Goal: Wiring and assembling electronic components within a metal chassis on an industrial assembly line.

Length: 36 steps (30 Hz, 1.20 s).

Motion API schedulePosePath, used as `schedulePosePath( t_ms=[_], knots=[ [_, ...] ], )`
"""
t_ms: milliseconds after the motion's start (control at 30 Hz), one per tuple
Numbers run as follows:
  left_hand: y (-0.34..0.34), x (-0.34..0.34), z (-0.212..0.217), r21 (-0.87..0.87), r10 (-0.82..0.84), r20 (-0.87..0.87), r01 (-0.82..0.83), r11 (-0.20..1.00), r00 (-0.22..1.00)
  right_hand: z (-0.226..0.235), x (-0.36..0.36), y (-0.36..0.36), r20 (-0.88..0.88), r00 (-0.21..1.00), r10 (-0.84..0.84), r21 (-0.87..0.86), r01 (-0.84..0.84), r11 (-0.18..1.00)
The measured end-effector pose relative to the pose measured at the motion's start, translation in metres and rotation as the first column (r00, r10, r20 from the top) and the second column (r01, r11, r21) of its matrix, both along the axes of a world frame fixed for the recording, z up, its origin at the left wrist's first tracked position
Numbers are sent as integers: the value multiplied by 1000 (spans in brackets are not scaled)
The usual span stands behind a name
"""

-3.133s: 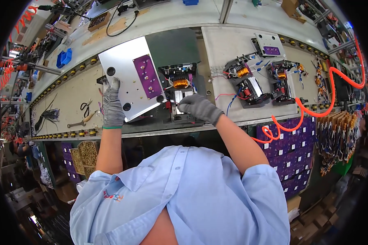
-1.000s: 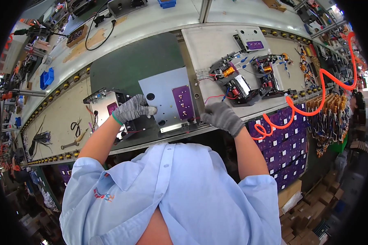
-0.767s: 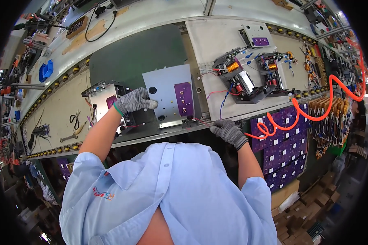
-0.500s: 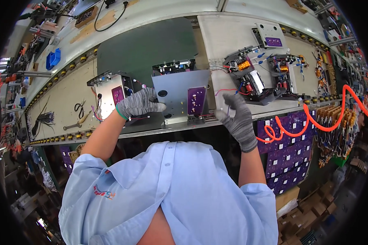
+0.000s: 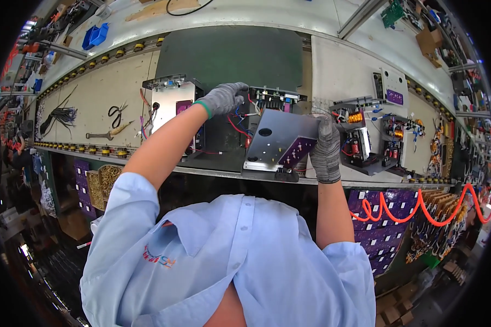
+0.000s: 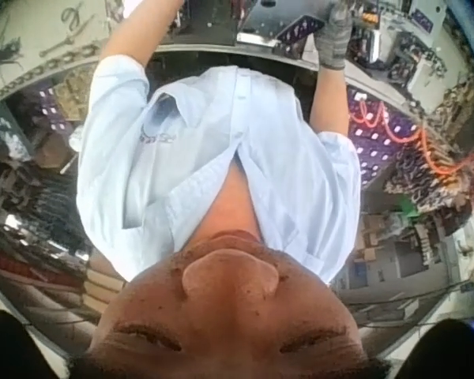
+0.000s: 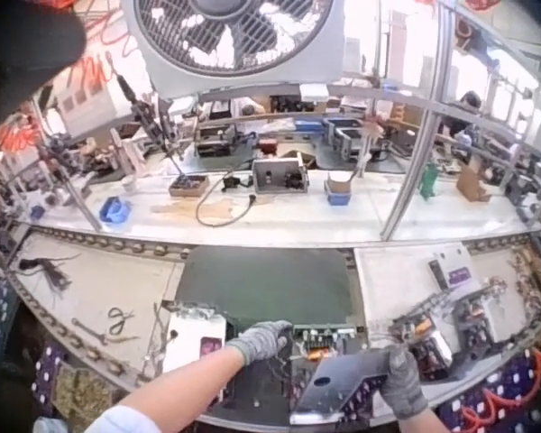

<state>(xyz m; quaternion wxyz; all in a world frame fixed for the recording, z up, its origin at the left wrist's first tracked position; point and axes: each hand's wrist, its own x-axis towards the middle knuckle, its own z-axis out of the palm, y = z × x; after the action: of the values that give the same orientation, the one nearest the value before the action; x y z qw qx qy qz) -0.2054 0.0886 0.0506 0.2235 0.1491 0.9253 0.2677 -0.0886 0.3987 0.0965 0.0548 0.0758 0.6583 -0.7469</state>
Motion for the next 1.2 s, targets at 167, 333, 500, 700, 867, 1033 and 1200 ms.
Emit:
schedulePosePath(
  t_ms=[167, 333, 500, 700, 867, 1033, 1200],
  knots=[
    [14, -25, -41, -214, -162, 81, 176, 961, 983, 23, 4, -12, -33, 999, -29, 76, 31, 997],
    [7, -18, -50, -300, -354, 190, 398, 867, 915, 13, 9, -7, 55, 996, -66, 11, 65, 998],
    [8, 16, -58, -215, -496, 272, 554, 804, 825, -20, 4, 0, 36, 991, -127, -40, 128, 991],
    [-10, 25, 8, -383, -640, 260, 686, 619, 723, -29, -5, 3, 1, 993, -115, 70, 114, 991],
    [-11, -18, 88, -135, -411, -58, 401, 906, 910, -11, -17, -14, -34, 992, -122, 209, 126, 970],
    [37, -51, 87, 206, -261, -89, 274, 940, 961, 0, -36, -31, 7, 996, -87, 276, 82, 958],
    [76, -67, 52, 266, -344, 153, 297, 917, 926, 3, -41, -29, 21, 994, -105, 296, 95, 950]
  ],
)
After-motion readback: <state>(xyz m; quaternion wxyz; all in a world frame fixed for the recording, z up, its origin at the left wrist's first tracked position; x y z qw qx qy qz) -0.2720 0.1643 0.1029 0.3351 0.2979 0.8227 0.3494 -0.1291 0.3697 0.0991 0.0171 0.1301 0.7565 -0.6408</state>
